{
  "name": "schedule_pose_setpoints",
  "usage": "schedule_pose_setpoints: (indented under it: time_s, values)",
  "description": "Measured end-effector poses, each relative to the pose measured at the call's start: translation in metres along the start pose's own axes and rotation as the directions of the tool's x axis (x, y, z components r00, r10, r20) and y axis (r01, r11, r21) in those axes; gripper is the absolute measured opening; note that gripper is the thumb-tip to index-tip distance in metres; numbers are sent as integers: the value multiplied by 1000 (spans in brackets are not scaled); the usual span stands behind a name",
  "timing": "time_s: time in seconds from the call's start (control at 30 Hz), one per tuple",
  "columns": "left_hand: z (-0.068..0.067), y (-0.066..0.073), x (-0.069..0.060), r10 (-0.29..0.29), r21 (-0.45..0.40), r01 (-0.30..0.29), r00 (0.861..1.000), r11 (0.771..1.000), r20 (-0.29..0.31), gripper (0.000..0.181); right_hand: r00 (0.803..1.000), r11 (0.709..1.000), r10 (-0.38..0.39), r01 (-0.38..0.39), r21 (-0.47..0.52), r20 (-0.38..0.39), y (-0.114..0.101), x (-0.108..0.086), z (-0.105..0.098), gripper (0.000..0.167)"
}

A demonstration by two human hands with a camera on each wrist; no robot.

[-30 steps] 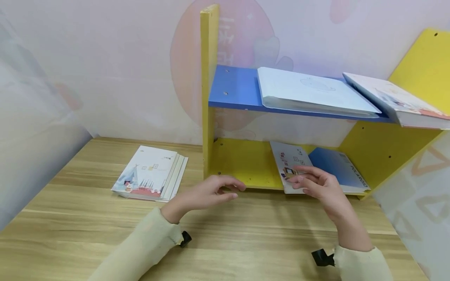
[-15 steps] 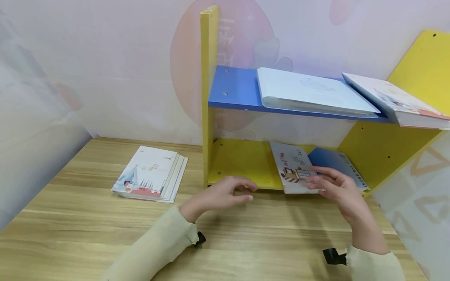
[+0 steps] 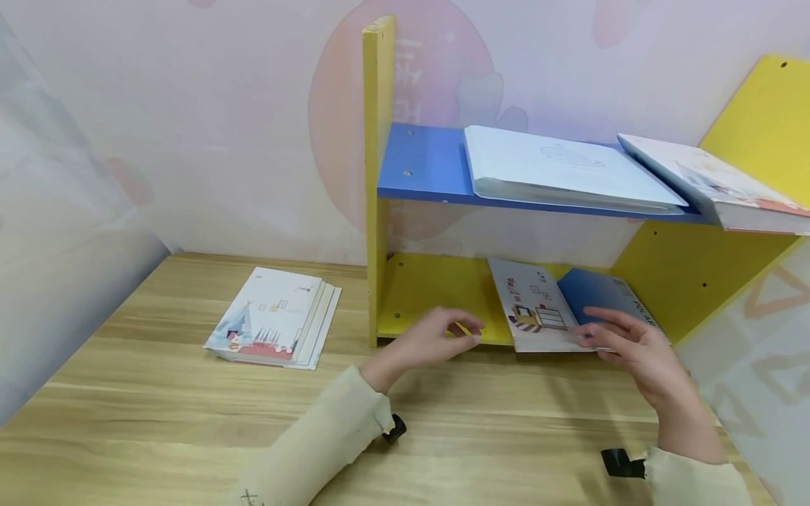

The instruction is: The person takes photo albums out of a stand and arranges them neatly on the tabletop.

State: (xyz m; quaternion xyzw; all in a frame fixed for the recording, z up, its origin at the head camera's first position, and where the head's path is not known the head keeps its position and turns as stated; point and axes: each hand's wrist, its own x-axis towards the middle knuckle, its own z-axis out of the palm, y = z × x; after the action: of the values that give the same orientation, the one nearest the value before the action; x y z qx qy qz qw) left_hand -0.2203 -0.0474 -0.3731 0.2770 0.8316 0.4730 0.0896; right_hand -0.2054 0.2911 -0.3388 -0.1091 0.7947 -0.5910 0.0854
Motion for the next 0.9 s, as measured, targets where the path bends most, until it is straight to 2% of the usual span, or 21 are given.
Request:
schedule_pose_setpoints:
  time_s: [0.23, 0.4, 0.57, 0.63, 0.73, 0.8, 0.9]
  values:
    - [19, 7, 11, -16, -20, 15, 998, 1000, -56, 29, 1000, 999, 6, -5, 48, -23, 12, -6, -13, 31]
    - [28, 8, 16, -39, -61, 32, 993, 998, -116, 30, 999, 1000, 7, -6, 31, -45, 17, -9, -20, 34]
    - [36, 7, 22, -63, -74, 52, 984, 996, -168, 30, 999, 990, -7, 0, -144, -43, 18, -11, -26, 32]
    - [40, 6, 24, -75, -71, 63, 979, 996, -187, 30, 999, 970, -9, -1, -243, -42, 19, -12, -27, 32]
    - [44, 7, 27, -85, -66, 73, 977, 995, -198, 31, 999, 935, 6, -18, -353, -34, 19, -12, -27, 44]
    - [46, 6, 28, -91, -63, 80, 976, 995, -199, 33, 999, 914, 21, -30, -404, -28, 20, -11, -27, 51]
    - [49, 5, 30, -107, -54, 98, 973, 994, -205, 37, 999, 897, 32, -33, -441, -9, 22, -8, -25, 53]
